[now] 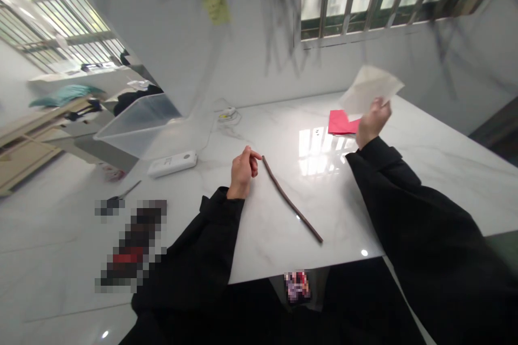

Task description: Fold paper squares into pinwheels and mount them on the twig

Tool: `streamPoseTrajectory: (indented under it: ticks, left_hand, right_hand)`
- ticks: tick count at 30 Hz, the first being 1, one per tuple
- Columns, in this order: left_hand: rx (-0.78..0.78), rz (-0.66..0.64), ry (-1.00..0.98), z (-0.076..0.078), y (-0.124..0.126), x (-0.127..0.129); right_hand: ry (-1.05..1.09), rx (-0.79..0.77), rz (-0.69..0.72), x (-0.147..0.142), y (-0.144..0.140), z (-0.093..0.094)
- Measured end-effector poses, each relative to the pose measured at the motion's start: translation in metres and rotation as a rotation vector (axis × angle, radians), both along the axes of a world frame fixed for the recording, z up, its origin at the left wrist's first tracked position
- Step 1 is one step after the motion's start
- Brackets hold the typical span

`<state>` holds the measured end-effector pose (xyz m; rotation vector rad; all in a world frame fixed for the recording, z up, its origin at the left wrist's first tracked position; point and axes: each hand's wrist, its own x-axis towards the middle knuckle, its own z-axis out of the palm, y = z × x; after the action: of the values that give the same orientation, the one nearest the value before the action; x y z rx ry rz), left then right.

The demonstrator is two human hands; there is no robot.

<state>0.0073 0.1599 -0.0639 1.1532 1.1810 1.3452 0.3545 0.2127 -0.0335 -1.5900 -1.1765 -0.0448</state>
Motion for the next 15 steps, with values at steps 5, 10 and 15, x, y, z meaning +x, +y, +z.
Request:
streamPoseTrajectory:
  ticks: [5,10,15]
  left_hand:
    - [0.014,-0.008,0.023,0.001,-0.003,0.003]
    - [0.022,-0.014,0.039,-0.001,-0.004,0.004]
    - [-0.004,-0.017,0.037,-0.002,-0.003,0.004]
  right_hand:
    - [-0.493,-0.087,-0.029,0.067,0.001,-0.018]
    - [-0.532,-0.752,0.389,0.078,0.009,-0.072]
    - [-0.435,-0.543,0.277,0.092,0.018,-0.083]
